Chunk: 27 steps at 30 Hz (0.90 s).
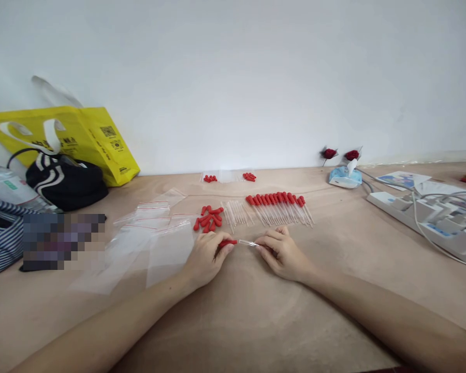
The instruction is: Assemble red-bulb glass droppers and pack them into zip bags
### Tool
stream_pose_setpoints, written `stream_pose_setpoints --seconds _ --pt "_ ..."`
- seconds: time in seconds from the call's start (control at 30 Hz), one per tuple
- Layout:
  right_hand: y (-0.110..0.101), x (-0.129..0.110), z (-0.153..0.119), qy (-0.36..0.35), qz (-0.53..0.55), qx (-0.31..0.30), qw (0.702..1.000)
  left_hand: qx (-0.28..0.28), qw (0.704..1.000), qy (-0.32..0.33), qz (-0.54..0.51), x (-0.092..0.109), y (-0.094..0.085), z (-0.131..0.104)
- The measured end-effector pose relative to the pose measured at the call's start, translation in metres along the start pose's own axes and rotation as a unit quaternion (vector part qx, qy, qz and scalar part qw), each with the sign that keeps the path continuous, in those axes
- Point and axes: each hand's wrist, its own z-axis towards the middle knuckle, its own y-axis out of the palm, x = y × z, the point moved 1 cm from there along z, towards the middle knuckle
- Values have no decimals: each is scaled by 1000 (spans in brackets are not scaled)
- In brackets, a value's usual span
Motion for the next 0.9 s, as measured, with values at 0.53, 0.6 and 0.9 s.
stream_pose_setpoints --seconds 0.53,0.6,0.9 --pt "15 -1 1 -68 -44 15 997 9 1000 28 0 -5 0 4" --pt "13 0 2 -93 -67 17 993 19 999 48 1 -5 0 4" --pt "7 11 10 -205 -194 31 959 38 990 129 32 -5 2 4"
